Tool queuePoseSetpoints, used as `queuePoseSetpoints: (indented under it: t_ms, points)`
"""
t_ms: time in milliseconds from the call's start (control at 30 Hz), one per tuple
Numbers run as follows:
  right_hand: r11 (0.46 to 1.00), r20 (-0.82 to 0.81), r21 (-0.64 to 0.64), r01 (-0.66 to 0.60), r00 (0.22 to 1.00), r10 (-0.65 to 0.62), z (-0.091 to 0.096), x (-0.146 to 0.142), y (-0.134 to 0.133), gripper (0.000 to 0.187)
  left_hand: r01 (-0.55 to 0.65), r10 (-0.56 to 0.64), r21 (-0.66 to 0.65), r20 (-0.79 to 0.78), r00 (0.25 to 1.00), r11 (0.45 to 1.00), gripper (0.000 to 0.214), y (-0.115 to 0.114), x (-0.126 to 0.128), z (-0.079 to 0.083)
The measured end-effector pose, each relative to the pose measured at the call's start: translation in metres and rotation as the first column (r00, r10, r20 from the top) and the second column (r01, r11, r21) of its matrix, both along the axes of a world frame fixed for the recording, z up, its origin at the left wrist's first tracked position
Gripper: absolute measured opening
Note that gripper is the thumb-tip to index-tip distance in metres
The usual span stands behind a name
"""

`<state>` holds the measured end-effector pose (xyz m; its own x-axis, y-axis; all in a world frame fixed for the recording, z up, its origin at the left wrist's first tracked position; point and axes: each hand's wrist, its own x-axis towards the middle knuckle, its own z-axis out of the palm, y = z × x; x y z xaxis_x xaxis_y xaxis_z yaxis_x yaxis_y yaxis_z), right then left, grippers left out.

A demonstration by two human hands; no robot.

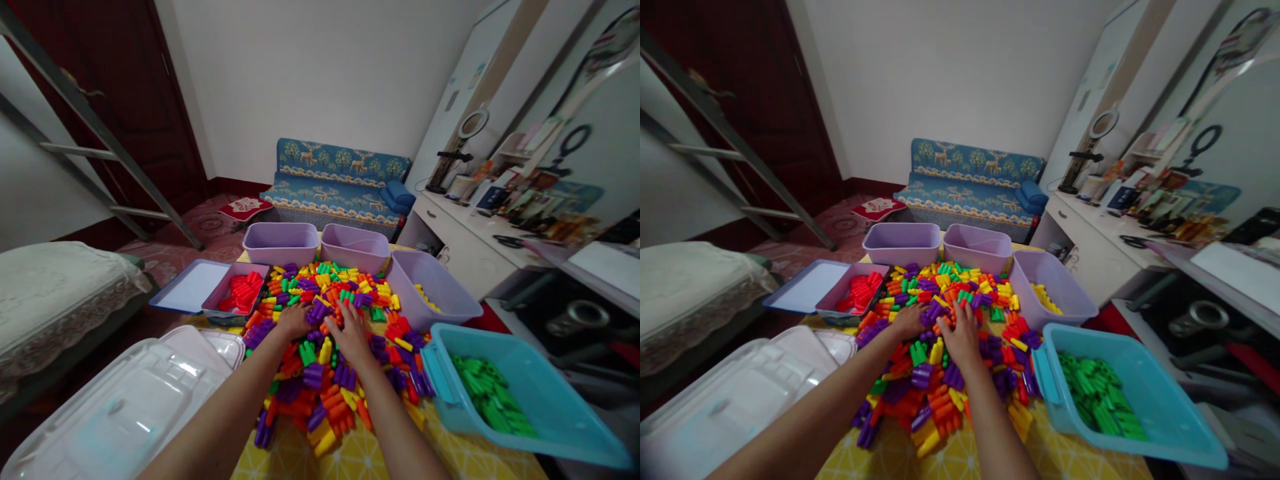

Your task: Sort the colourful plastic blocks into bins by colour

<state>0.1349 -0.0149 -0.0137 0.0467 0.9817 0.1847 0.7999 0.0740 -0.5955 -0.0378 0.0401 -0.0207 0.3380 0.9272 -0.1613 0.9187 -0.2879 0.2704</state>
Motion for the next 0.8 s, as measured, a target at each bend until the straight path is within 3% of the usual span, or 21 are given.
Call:
queuePoseSetpoints:
  t_ms: [100, 167, 233, 367, 467, 567, 667, 800]
  points:
    - [0.985, 0.014, 0.03, -0.169, 0.986, 0.169, 0.0, 0.0, -0.013, 0.062, 0.001, -0.001, 0.008, 0.013, 1.0, 1.0, 0.059, 0.001, 0.0, -0.003]
    - [0.973, 0.052, 0.103, -0.206, 0.978, 0.202, 0.0, 0.008, -0.027, 0.059, 0.005, -0.005, 0.002, 0.016, 1.0, 1.0, 0.059, 0.002, 0.0, -0.003]
    - [0.964, 0.099, 0.214, -0.155, 0.986, 0.137, -0.001, 0.022, -0.046, 0.052, 0.008, -0.008, -0.008, 0.013, 1.0, 1.0, 0.06, 0.002, -0.001, -0.003]
    - [0.912, 0.123, 0.407, 0.056, 0.986, -0.116, -0.014, 0.057, -0.104, 0.05, 0.01, -0.01, -0.018, 0.0, 1.0, 1.0, 0.062, 0.001, -0.001, -0.001]
    - [0.889, 0.107, 0.425, 0.172, 0.965, -0.239, -0.036, 0.08, -0.153, 0.06, 0.007, -0.007, -0.019, -0.006, 1.0, 1.0, 0.063, 0.001, -0.001, -0.001]
    - [0.907, 0.132, 0.356, 0.225, 0.949, -0.287, -0.061, 0.093, -0.188, 0.073, 0.007, -0.007, -0.009, -0.006, 1.0, 1.0, 0.062, 0.001, -0.001, -0.003]
    - [0.923, 0.145, 0.27, 0.272, 0.937, -0.318, -0.077, 0.095, -0.194, 0.082, 0.004, -0.004, -0.001, -0.008, 1.0, 1.0, 0.061, 0.002, -0.001, -0.006]
    - [0.93, 0.105, 0.257, 0.264, 0.949, -0.299, -0.072, 0.088, -0.163, 0.08, 0.007, -0.007, 0.001, 0.0, 1.0, 1.0, 0.06, 0.001, 0.0, -0.007]
